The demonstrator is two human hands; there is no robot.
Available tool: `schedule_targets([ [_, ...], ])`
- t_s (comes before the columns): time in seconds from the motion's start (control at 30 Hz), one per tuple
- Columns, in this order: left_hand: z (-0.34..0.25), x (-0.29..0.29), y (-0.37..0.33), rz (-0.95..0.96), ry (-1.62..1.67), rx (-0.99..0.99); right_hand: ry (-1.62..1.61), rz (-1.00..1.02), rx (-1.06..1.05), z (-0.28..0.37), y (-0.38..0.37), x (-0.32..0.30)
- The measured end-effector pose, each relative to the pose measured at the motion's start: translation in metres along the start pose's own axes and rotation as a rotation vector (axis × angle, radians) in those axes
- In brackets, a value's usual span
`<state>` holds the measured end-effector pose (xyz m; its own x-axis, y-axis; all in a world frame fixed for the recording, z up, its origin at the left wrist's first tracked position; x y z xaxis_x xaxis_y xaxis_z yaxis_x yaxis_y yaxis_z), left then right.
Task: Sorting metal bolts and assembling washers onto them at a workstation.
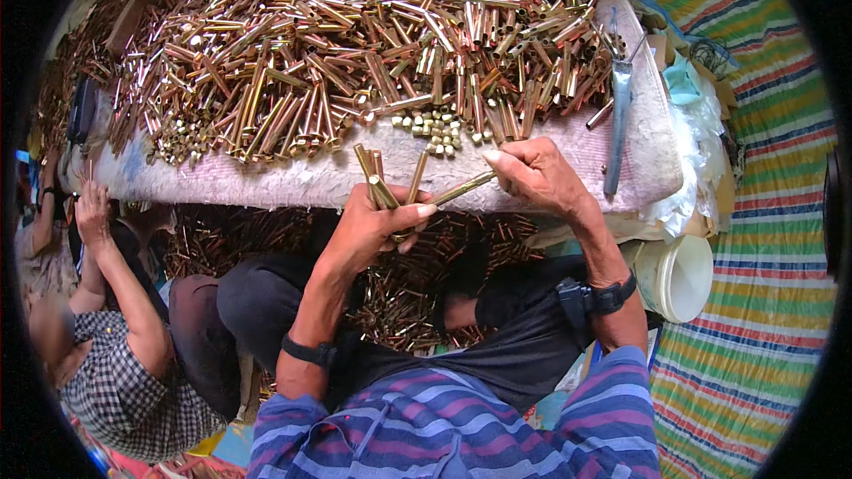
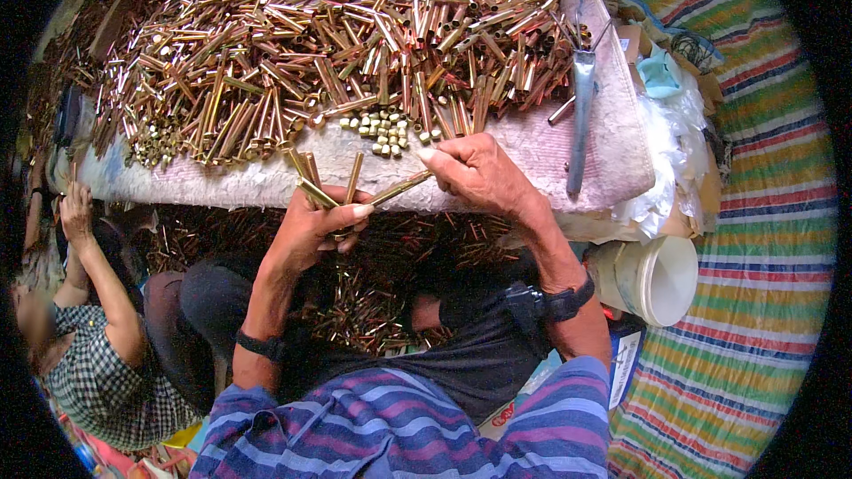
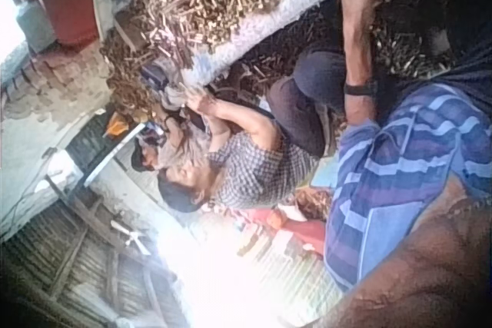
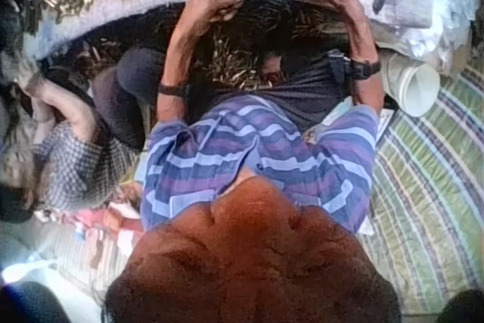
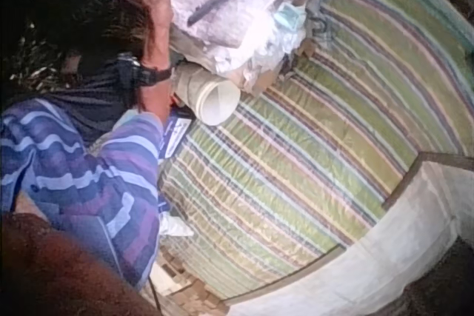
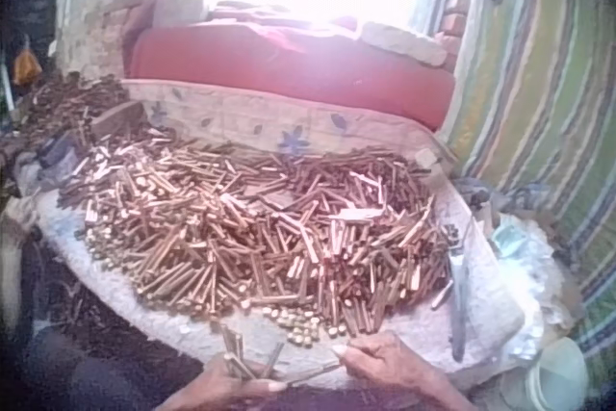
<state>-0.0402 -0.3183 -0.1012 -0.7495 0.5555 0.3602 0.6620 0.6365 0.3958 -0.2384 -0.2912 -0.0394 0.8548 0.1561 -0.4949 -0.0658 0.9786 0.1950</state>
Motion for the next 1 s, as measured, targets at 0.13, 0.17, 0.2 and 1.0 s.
schedule_targets([
  [0.13,-0.005,0.002,0.000,0.033,0.024,0.004,0.024,0.019,-0.055,0.001,-0.003,0.001],
  [0.17,-0.004,0.001,0.000,0.026,0.023,0.004,0.027,-0.015,-0.034,0.003,-0.002,0.000],
  [0.2,-0.002,-0.001,-0.001,0.022,0.031,0.003,0.031,-0.050,-0.013,0.004,-0.002,-0.001],
  [1.0,-0.002,-0.006,0.003,-0.014,0.015,-0.027,0.029,0.015,-0.030,0.000,-0.004,0.008],
])
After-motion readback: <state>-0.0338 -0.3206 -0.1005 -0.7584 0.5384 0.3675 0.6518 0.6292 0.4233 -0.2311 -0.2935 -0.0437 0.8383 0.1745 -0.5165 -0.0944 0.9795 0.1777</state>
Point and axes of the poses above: each hand's wrist, its own y-axis away from the middle knuckle, its own x-axis out of the palm, z = x × y, the point moved 9 cm from there along -y, towards the middle knuckle, and after that the axes turned 5 degrees about y, right-handed, at the moved point
